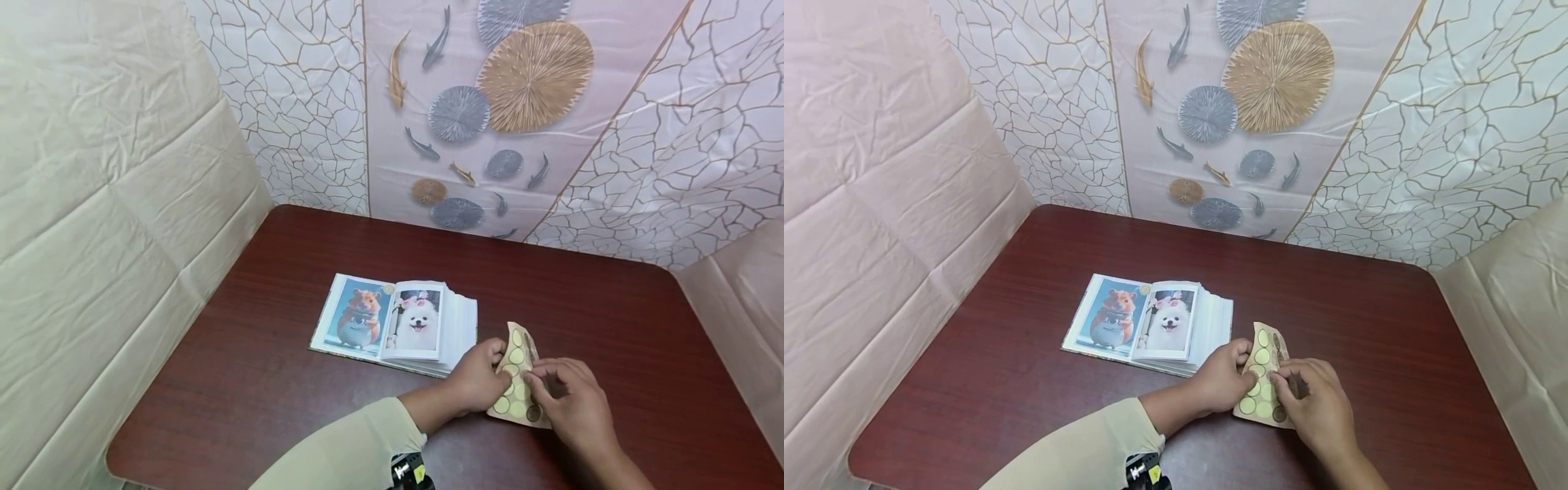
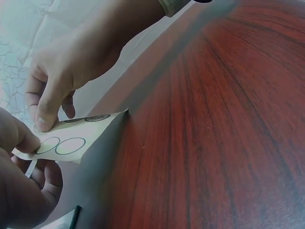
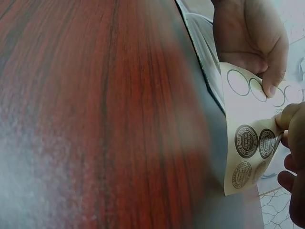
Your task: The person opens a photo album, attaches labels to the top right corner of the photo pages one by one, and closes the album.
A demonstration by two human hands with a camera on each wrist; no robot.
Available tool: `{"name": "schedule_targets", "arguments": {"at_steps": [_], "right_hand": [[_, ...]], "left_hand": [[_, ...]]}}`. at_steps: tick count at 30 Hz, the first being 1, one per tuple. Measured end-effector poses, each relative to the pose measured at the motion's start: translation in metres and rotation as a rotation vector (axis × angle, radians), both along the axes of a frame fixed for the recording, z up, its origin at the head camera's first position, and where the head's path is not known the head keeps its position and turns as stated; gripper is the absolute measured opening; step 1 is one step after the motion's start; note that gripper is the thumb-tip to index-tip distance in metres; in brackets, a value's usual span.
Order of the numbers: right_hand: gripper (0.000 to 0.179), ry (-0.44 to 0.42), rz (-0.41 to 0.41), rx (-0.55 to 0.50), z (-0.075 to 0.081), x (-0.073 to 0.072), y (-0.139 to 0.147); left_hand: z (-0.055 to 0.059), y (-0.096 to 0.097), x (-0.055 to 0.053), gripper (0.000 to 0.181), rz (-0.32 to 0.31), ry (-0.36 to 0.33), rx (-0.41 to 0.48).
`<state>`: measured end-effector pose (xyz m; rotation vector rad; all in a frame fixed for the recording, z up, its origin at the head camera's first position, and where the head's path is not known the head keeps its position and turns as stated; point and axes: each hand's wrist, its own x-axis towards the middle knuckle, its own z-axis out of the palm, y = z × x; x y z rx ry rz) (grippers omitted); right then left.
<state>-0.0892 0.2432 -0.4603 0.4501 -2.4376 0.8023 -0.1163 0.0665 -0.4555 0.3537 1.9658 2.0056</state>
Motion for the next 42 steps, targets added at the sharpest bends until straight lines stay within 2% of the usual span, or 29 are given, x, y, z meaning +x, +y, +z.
{"name": "schedule_targets", "arguments": {"at_steps": [4,7,11,18,28,36,42], "right_hand": [[0.022,-0.029,-0.024,0.002,-0.002,0.001,0.0],[0.021,-0.065,-0.054,-0.003,-0.003,0.003,0.0],[0.021,-0.09,-0.066,-0.02,-0.005,0.005,-0.001],[0.024,-0.057,-0.015,-0.038,-0.005,0.005,-0.001],[0.019,-0.108,-0.005,-0.044,-0.006,0.006,0.001],[0.027,-0.134,-0.036,-0.022,-0.009,0.005,0.001],[0.022,-0.218,-0.083,0.014,-0.011,0.006,0.002]], "left_hand": [[-0.002,0.001,0.001,0.028,0.017,-0.05,0.031],[-0.003,0.001,0.001,0.03,0.037,-0.067,0.021],[-0.003,0.001,-0.001,0.033,0.057,-0.057,0.001],[-0.005,0.002,-0.002,0.035,0.079,-0.031,-0.024],[-0.007,0.002,-0.002,0.036,0.089,-0.059,-0.003],[-0.007,0.002,-0.004,0.034,0.112,-0.044,-0.048],[-0.007,0.003,-0.005,0.032,0.137,-0.039,-0.084]]}}
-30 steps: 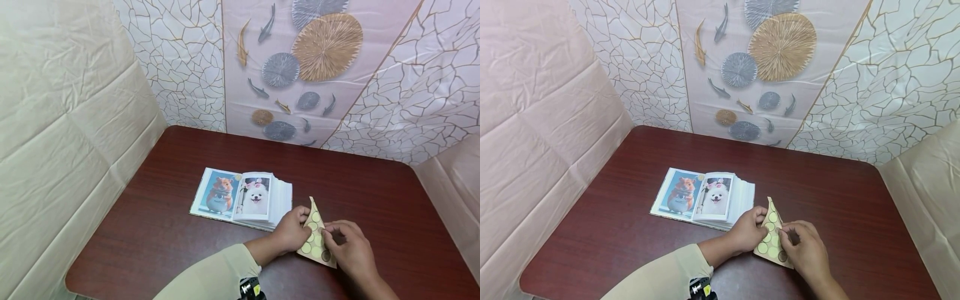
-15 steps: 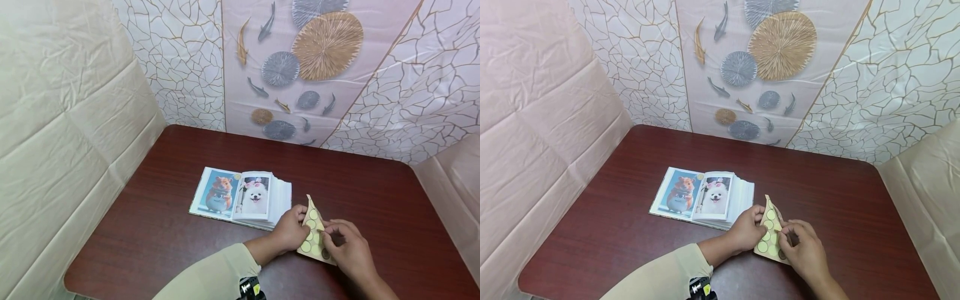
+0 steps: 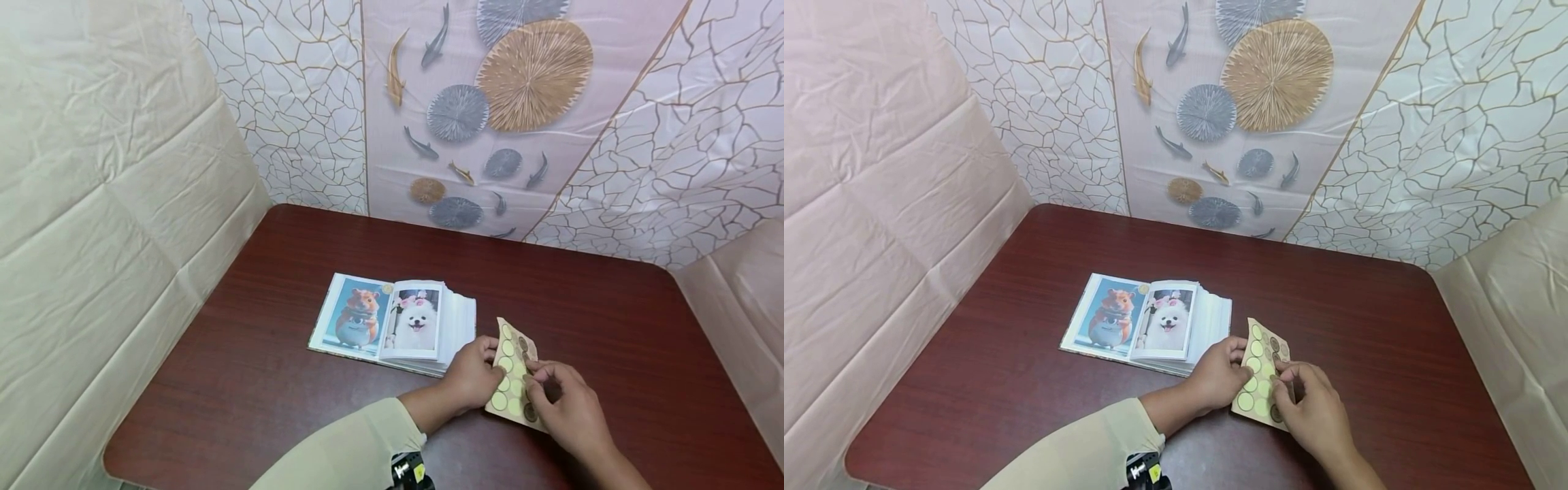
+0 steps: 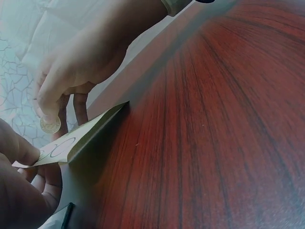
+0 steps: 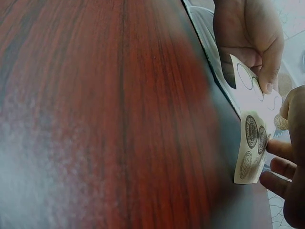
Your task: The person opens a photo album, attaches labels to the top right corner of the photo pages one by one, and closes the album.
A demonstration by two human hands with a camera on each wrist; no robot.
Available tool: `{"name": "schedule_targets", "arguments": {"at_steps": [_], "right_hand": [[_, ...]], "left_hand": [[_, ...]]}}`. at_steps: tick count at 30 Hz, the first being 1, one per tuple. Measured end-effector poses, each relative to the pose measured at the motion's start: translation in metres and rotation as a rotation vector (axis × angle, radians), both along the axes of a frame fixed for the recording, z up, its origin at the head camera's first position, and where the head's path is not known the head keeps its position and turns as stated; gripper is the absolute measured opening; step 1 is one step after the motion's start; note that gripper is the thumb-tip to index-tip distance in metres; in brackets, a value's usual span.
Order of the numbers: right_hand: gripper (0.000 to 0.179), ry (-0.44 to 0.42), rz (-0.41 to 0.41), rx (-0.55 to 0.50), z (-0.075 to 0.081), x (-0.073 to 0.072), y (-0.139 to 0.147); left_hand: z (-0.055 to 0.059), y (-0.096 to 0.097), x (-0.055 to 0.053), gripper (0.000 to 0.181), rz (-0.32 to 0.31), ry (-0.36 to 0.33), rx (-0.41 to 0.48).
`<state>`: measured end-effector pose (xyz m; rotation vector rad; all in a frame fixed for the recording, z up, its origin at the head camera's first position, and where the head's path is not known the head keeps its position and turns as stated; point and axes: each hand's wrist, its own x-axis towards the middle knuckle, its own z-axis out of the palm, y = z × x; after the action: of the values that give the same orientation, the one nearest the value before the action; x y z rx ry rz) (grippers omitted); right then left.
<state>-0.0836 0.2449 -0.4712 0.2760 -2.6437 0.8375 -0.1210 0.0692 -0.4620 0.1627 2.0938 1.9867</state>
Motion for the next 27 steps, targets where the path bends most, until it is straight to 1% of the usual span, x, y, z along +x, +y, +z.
{"name": "schedule_targets", "arguments": {"at_steps": [7,12,15,19,21,27], "right_hand": [[0.016,-0.118,-0.018,0.054,-0.003,-0.001,0.003],[0.016,-0.159,-0.025,0.08,-0.004,-0.002,0.004],[0.016,-0.163,-0.026,0.095,-0.004,-0.002,0.004],[0.016,-0.148,-0.017,0.117,-0.005,-0.003,0.006],[0.016,-0.137,-0.015,0.126,-0.005,-0.003,0.007],[0.018,-0.136,-0.047,0.153,-0.004,-0.006,0.014]], "left_hand": [[0.0,0.0,0.0,0.036,0.013,-0.002,-0.049],[0.001,-0.001,0.001,0.046,0.014,0.0,-0.069],[0.002,-0.001,0.001,0.051,0.012,0.006,-0.074],[0.002,-0.002,0.001,0.051,0.011,0.02,-0.092],[0.002,-0.002,0.001,0.05,0.022,0.029,-0.121],[0.004,-0.003,0.003,0.05,0.066,0.043,-0.261]]}}
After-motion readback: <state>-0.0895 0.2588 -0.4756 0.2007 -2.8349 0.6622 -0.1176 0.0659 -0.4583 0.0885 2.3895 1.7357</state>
